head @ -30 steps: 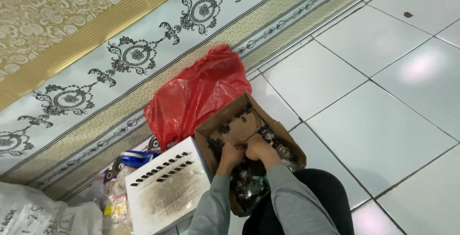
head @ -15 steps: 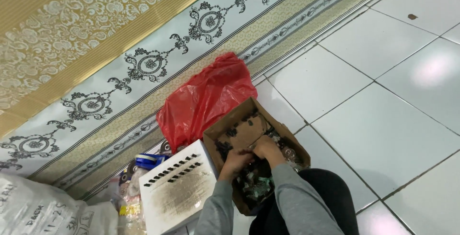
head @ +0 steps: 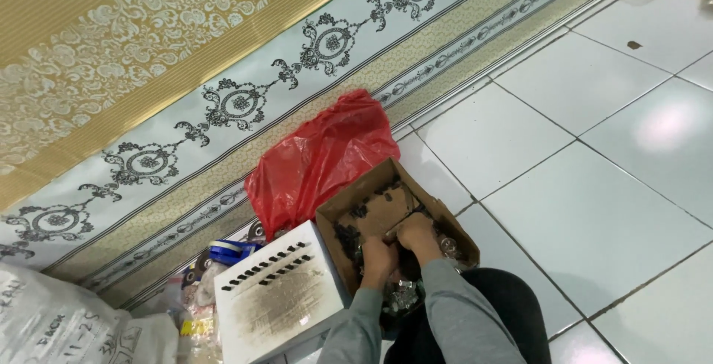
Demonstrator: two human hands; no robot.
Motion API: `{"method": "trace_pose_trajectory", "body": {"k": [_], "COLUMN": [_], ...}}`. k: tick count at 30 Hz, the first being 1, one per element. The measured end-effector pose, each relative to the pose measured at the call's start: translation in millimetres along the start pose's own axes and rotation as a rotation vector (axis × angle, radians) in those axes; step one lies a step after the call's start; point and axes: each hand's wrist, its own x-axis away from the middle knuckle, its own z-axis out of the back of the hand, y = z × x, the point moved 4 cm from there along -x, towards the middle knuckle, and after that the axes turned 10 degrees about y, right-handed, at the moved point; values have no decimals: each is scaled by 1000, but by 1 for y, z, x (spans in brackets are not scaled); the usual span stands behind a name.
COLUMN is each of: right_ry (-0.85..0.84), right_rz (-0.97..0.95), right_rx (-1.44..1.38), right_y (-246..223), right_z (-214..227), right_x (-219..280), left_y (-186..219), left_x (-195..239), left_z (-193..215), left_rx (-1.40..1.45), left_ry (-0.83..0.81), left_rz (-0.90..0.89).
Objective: The person sits on the floor and repeatedly picks small black components from a cardboard box, then places them into a white tray with rows of slots. The person handles the components one at a time, transferring them from the box to the tray.
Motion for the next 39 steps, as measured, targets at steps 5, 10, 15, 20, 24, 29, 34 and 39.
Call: {"method": "trace_pose_trajectory", "body": {"k": [5, 10, 15, 20, 24, 29, 34, 39], "right_ry": [139, 197, 13, -48, -81, -143, -163, -143], "right_rz": [121, 332, 98, 246, 400, 428, 442, 397], "right_rx": [67, 264, 57, -105, -372, -513, -564, -546], "right_y": [20, 12, 0, -21, -49, -66, -67, -70], "right_z": [-18, -20, -1, 17, 1, -75, -116, -120], "right_x": [1, 8, 20, 67, 107, 180, 200, 196], "left_y": [57, 95, 71, 44, -4, -30, -49, -44], "left_x": [54, 55, 99, 153, 187, 197, 189, 191], "left_z": [25, 63, 130, 223, 251, 254, 251, 260], "left_rx": [-370, -224, 271, 557, 955, 994, 975, 877], "left_ry": [-14, -84, -166, -87, 15, 67, 86, 73], "left_rz": [-427, -501, -63, 233, 240, 238, 196, 141]}}
